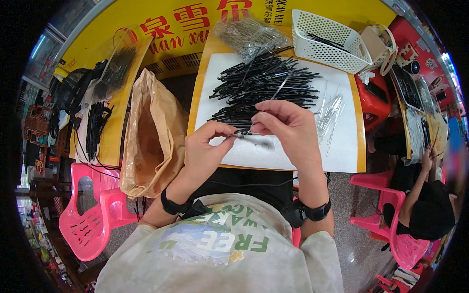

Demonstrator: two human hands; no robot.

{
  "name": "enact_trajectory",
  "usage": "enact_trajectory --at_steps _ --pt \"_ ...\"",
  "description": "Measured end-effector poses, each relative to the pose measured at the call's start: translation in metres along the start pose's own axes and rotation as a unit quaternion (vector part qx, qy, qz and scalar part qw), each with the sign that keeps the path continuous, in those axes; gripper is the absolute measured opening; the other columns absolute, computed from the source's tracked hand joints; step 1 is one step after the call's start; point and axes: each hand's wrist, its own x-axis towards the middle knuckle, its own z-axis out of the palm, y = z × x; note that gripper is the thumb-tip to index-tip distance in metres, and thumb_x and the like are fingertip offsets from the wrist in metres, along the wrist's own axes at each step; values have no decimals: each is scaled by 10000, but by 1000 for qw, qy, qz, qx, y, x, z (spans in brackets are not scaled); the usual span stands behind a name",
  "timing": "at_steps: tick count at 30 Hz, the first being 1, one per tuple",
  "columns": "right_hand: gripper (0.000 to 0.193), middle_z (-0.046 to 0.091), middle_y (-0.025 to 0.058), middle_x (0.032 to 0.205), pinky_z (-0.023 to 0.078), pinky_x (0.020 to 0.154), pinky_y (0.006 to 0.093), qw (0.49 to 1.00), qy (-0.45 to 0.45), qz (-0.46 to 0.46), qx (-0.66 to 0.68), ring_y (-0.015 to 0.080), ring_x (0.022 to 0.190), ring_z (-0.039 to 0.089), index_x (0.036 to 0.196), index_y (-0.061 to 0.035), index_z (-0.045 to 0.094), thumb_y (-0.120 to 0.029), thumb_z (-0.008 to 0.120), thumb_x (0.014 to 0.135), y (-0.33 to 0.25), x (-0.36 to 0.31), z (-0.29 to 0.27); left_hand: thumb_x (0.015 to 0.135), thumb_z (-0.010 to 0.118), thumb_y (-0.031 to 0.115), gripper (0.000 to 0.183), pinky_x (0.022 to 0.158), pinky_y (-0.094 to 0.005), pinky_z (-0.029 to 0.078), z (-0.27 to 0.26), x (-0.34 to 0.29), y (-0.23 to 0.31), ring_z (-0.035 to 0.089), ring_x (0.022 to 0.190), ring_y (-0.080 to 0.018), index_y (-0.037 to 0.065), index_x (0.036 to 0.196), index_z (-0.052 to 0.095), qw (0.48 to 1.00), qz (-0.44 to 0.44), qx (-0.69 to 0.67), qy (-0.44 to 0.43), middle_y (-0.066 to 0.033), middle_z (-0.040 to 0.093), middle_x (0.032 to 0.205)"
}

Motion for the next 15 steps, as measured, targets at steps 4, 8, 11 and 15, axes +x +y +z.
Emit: enact_trajectory --at_steps 4,8,11,15 --pt "182 673 97 812 530 646 219 998 -41 1 -56 131 718 660 999 55 629 -42 608 847 3 4 9 675 669 -100 195 721 -255 509 -4 -3 -3 648 788 -176 15 827 627 989 132 58 16 -89 665 842" --pt "179 672 100 808 533 651 224 997 -34 11 -71 132 724 662 993 59 629 -41 611 845 3 1 14 633 666 -132 241 695 -282 514 -5 -4 -5 646 792 -233 22 812 614 969 233 73 30 -108 659 842" --pt "170 671 102 804 536 655 226 997 -27 12 -77 135 724 663 985 59 629 -35 608 845 4 1 16 614 669 -138 258 679 -291 513 -6 -4 -3 643 789 -240 21 807 606 961 260 83 31 -110 657 842" --pt "150 668 105 807 542 661 235 997 -26 4 -72 147 730 665 972 62 624 -19 600 848 5 1 15 603 671 -137 267 663 -289 510 -5 -3 -5 642 782 -238 23 806 604 956 279 90 22 -106 654 840"
